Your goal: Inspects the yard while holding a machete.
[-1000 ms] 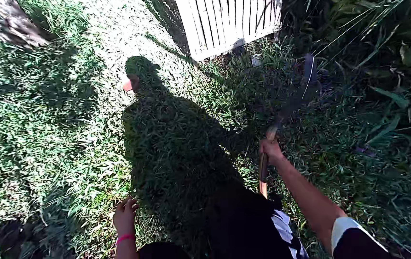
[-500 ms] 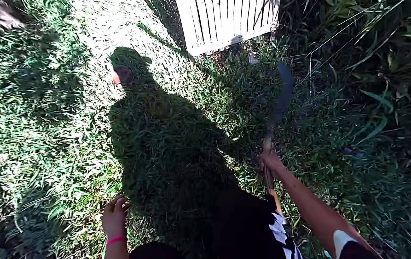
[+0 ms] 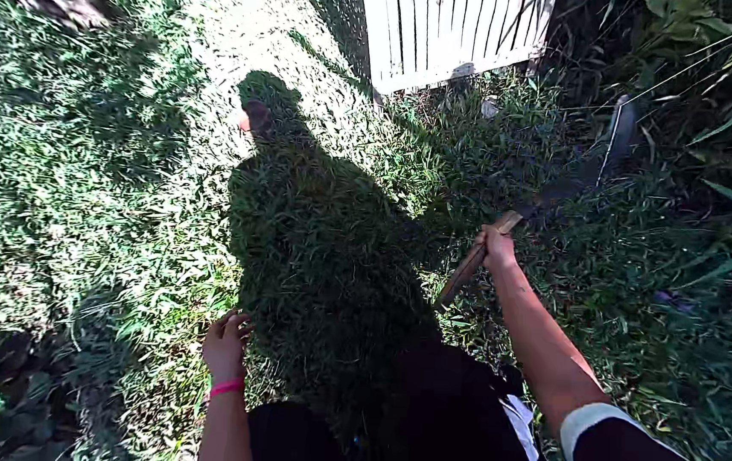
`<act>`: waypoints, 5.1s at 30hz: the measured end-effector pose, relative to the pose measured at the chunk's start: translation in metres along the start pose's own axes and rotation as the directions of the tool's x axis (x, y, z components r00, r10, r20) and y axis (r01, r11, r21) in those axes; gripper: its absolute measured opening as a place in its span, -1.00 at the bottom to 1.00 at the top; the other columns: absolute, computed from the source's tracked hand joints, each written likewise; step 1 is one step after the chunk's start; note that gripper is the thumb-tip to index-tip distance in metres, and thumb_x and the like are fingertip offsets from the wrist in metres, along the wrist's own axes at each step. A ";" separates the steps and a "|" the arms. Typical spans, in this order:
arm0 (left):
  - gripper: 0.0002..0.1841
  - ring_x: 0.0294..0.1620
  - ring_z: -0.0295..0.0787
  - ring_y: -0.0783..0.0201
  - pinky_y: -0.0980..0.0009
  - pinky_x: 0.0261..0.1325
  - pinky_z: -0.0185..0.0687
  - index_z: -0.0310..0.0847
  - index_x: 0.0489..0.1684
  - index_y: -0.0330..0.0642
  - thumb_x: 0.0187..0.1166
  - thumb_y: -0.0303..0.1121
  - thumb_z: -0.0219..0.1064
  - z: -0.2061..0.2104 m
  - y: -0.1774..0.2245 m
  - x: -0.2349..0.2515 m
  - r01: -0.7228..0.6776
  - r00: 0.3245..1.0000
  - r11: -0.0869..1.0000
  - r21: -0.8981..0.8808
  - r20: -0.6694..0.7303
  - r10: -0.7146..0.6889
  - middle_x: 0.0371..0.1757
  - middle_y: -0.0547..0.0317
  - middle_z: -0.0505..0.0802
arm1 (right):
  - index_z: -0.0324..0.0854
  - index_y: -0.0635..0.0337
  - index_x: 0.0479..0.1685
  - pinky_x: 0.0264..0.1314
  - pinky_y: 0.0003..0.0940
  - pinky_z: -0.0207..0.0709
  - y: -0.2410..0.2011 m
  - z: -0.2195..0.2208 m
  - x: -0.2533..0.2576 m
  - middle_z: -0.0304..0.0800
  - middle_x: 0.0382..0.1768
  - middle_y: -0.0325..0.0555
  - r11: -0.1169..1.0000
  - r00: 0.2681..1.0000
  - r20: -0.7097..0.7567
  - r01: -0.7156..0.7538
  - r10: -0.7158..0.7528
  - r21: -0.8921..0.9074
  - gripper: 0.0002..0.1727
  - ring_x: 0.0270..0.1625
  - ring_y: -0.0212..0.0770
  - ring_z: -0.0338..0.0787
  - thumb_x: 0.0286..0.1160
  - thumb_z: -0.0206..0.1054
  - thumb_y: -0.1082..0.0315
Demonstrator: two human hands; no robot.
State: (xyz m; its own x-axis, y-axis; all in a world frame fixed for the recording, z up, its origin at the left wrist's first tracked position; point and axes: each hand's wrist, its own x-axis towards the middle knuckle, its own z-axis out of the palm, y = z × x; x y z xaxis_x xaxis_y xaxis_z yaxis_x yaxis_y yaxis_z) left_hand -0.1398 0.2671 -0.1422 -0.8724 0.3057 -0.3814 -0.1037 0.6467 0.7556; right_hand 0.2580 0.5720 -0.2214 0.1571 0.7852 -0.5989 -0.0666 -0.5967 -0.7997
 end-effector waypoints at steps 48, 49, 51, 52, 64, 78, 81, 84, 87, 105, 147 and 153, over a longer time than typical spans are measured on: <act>-0.65 -0.18 0.75 0.41 0.47 -0.15 0.66 0.46 0.44 -0.32 0.82 -0.34 0.07 -0.101 -0.032 -0.036 -0.010 0.898 0.975 -0.221 -0.432 -0.089 0.15 0.04 0.74 | 0.18 0.23 0.42 -0.57 -0.46 0.57 -0.006 0.039 -0.020 0.44 -0.48 -0.21 0.908 0.977 0.202 0.022 0.070 -0.418 -0.59 -0.66 -0.39 0.51 0.71 0.19 0.44; -0.66 -0.20 0.75 0.42 0.48 -0.17 0.66 0.46 0.43 -0.32 0.82 -0.35 0.06 -0.101 -0.031 -0.037 -0.015 0.894 0.973 -0.232 -0.439 -0.091 0.13 0.05 0.74 | 0.11 0.33 0.57 -0.43 -0.35 0.63 0.019 0.020 -0.032 0.50 -0.35 -0.07 0.839 0.951 0.277 0.035 0.140 -0.542 -0.48 -0.53 -0.28 0.59 0.70 0.17 0.45; -0.65 -0.19 0.76 0.40 0.46 -0.17 0.66 0.45 0.45 -0.32 0.82 -0.35 0.05 -0.104 -0.031 -0.036 -0.018 0.888 0.968 -0.250 -0.448 -0.099 0.16 0.03 0.75 | 0.19 0.44 0.68 0.15 0.04 0.69 0.068 -0.062 -0.069 0.69 0.14 0.34 0.539 0.826 0.407 0.154 0.390 -0.828 -0.35 0.02 0.08 0.79 0.61 0.28 0.48; -0.64 -0.16 0.76 0.38 0.43 -0.14 0.67 0.43 0.46 -0.33 0.82 -0.35 0.05 -0.105 -0.034 -0.037 -0.009 0.888 0.966 -0.259 -0.447 -0.111 0.18 0.00 0.73 | 0.28 0.37 0.65 0.18 0.14 0.64 0.091 -0.112 -0.082 0.69 0.20 0.37 0.410 0.752 0.414 0.210 0.512 -0.888 -0.34 0.10 0.16 0.77 0.53 0.37 0.47; -0.64 -0.17 0.72 0.38 0.41 -0.11 0.64 0.45 0.46 -0.32 0.83 -0.35 0.05 -0.106 -0.035 -0.044 -0.013 0.874 0.979 -0.203 -0.478 -0.088 0.17 -0.02 0.72 | 0.20 0.28 0.36 -0.55 -0.50 0.55 0.008 0.033 -0.030 0.41 -0.52 -0.27 0.930 0.969 0.243 0.047 0.046 -0.364 -0.66 -0.66 -0.43 0.49 0.74 0.15 0.44; -0.65 -0.12 0.73 0.36 0.40 -0.11 0.64 0.43 0.45 -0.33 0.81 -0.37 0.04 -0.127 -0.026 -0.060 -0.032 0.817 0.960 -0.277 -0.561 -0.135 0.24 -0.03 0.71 | 0.32 0.41 0.60 0.16 0.02 0.67 0.086 -0.071 -0.087 0.74 0.10 0.31 0.573 0.799 0.544 0.328 0.256 -0.751 -0.32 0.02 0.02 0.79 0.47 0.42 0.39; -0.64 -0.15 0.72 0.35 0.42 -0.11 0.64 0.44 0.44 -0.39 0.81 -0.38 0.04 -0.119 -0.025 -0.059 -0.053 0.815 0.970 -0.238 -0.571 -0.095 0.22 -0.08 0.69 | -0.01 0.33 0.74 -0.36 -0.34 0.58 0.053 -0.013 -0.068 0.55 -0.15 0.03 0.798 0.886 0.432 0.136 0.167 -0.588 -0.28 -0.42 -0.31 0.59 0.67 0.28 0.43; -0.59 0.02 0.77 0.11 0.21 0.10 0.67 0.44 0.48 -0.45 0.80 -0.36 0.07 -0.105 -0.017 -0.055 -0.034 0.903 0.998 -0.056 -0.430 0.006 0.31 -0.33 0.70 | 0.03 0.29 0.67 -0.42 -0.46 0.56 0.008 0.014 -0.037 0.47 -0.29 -0.12 0.877 0.922 0.338 -0.003 0.189 -0.481 -0.40 -0.50 -0.37 0.56 0.76 0.20 0.38; -0.56 0.17 0.81 -0.10 -0.02 0.27 0.63 0.46 0.53 -0.38 0.83 -0.27 0.09 -0.082 0.046 -0.070 -0.085 0.996 0.976 0.202 0.031 0.081 0.31 -0.38 0.75 | 0.24 0.28 0.51 -0.48 -0.55 0.51 -0.024 0.000 -0.024 0.43 -0.43 -0.25 0.915 0.939 0.280 -0.074 0.198 -0.397 -0.58 -0.57 -0.44 0.51 0.80 0.16 0.35; -0.54 -0.01 0.86 0.00 -0.02 0.10 0.73 0.59 0.41 -0.32 0.74 -0.17 0.12 -0.070 0.062 -0.073 -0.385 0.911 0.871 0.306 0.280 0.304 0.10 -0.19 0.86 | 0.14 0.34 0.64 -0.35 -0.31 0.55 0.088 0.116 -0.041 0.53 -0.26 -0.01 0.755 0.818 0.425 -0.019 0.389 -0.655 -0.39 -0.45 -0.26 0.56 0.64 0.24 0.46; -0.56 -0.10 0.80 0.52 0.53 0.00 0.70 0.59 0.33 -0.40 0.73 -0.20 0.12 -0.163 -0.004 -0.096 -0.249 0.925 0.959 0.135 -0.260 0.277 0.13 -0.03 0.84 | 0.09 0.31 0.60 -0.35 -0.36 0.61 -0.015 0.262 -0.056 0.46 -0.33 -0.13 0.908 0.922 0.382 0.208 -0.058 -0.363 -0.47 -0.50 -0.33 0.56 0.77 0.17 0.36; -0.56 -0.12 0.80 0.41 0.43 -0.01 0.71 0.59 0.33 -0.38 0.73 -0.20 0.11 -0.173 -0.011 -0.088 -0.204 0.923 0.972 0.120 -0.306 0.232 0.15 -0.08 0.83 | 0.21 0.27 0.74 0.37 0.37 0.53 0.096 0.106 -0.085 0.61 0.37 0.47 0.084 0.703 0.475 0.513 0.530 -0.854 -0.27 0.34 0.39 0.70 0.56 0.38 0.37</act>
State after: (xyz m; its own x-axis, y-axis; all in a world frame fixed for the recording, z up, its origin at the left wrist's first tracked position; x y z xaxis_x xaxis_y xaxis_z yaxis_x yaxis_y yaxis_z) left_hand -0.1447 0.1122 -0.0247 -0.9758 0.2183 -0.0139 0.1348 0.6499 0.7480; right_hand 0.1341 0.4650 -0.2516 -0.3927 0.3146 -0.8642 0.9165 0.2116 -0.3394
